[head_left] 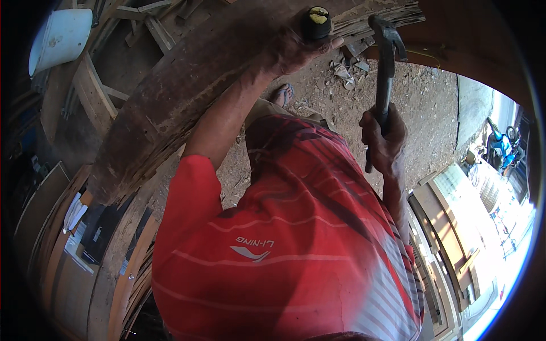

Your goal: The person removes nails from a wooden plank using a hammer, pliers, and a punch.

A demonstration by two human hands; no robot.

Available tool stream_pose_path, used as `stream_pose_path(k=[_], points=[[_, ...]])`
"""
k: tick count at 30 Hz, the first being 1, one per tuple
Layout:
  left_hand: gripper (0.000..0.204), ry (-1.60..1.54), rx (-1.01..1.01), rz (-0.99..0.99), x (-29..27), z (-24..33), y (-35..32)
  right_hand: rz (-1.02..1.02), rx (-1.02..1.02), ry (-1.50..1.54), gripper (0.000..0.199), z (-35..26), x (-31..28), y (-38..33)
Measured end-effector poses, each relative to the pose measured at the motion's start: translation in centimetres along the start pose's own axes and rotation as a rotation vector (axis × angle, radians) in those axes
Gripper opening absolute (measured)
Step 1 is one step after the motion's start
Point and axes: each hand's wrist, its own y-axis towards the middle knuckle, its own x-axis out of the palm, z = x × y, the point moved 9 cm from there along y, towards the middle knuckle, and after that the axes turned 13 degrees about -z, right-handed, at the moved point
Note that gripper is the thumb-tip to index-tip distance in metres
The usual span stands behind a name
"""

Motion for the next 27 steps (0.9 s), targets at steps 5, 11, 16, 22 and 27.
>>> stream_pose_path(k=[5,11,16,22,27], points=[[0.038,-0.078,0.018,-0.037,0.7,-0.6,-0.8,0.006,-0.034,-0.24,0.022,-5.3,-1.2,-1.0],[0.04,0.094,0.065,-0.066,0.9,0.0,-0.6,0.157,-0.888,0.208,0.018,-17.9,-6.1,-5.2],[0.039,-0.089,0.145,-0.05,1.5,-0.7,-0.7,-0.038,-0.161,-1.036,0.024,-6.7,-0.4,-0.5],[0.025,-0.33,-0.111,-0.021,-0.1,-1.4,-0.8,0.177,-0.063,-0.256,0.014,-5.8,-3.1,-2.3],[0.023,-0.668,0.095,0.203,-4.3,-0.8,-1.0,0.248,-0.161,-0.286,0.013,-4.9,-5.1,-2.5]])
